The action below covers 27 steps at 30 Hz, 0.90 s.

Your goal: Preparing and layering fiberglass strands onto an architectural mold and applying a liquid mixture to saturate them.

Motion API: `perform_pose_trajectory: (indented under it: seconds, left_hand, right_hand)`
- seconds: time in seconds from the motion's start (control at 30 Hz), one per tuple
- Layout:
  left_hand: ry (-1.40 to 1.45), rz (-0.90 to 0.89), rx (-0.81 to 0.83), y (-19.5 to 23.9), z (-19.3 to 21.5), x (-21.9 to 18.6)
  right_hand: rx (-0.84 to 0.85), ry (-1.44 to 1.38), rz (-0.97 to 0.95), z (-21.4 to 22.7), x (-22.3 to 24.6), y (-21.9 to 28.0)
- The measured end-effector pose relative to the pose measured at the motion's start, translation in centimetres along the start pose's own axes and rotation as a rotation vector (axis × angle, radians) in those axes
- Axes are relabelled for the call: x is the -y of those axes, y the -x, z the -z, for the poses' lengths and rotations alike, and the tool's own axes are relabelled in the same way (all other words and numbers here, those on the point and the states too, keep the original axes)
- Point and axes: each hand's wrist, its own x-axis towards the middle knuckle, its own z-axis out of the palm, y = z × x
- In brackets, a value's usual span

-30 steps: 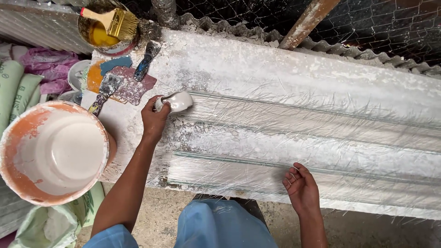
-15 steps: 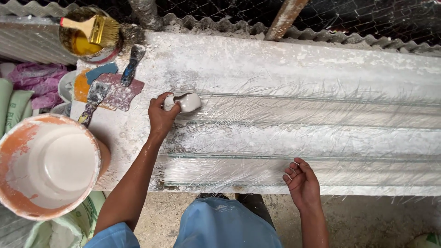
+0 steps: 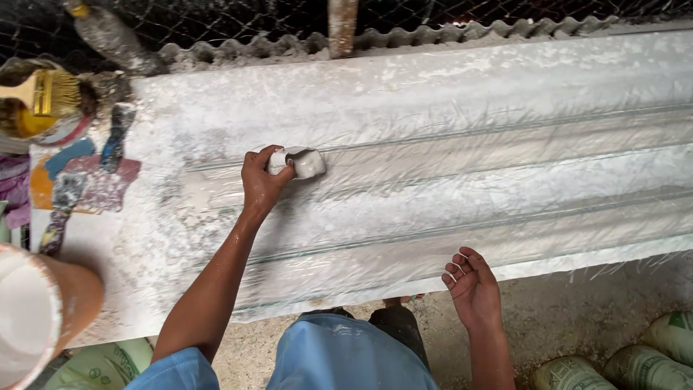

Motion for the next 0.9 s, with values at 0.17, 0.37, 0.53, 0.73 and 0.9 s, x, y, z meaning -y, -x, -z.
perform_pose_trajectory:
  seconds: [0.17, 0.37, 0.53, 0.73, 0.9]
  left_hand:
    - [-0.055, -0.028, 0.007, 1.1, -8.3, -4.1]
    - [-0.112, -0.060, -0.037, 3.7, -20.5, -9.4]
    - [-0.157, -0.121, -0.022, 5.7, -31.5, -15.2]
    - [-0.202, -0.231, 0.068, 6.9, -46.8, -21.8]
    - [-0.250, -0.265, 0.103, 8.8, -59.7, -26.9]
  right_hand:
    - [0.030, -0.034, 0.000, 7.5, 4.8, -4.0]
    - [-0.058, -0.013, -0.043, 17.3, 15.1, -8.4]
    - [-0.086, 0.050, -0.023, 26.7, 23.3, -12.4]
    - [-0.060, 0.058, 0.069, 33.9, 32.3, -17.0]
    - [-0.024, 0.074, 0.093, 39.8, 40.4, -20.9]
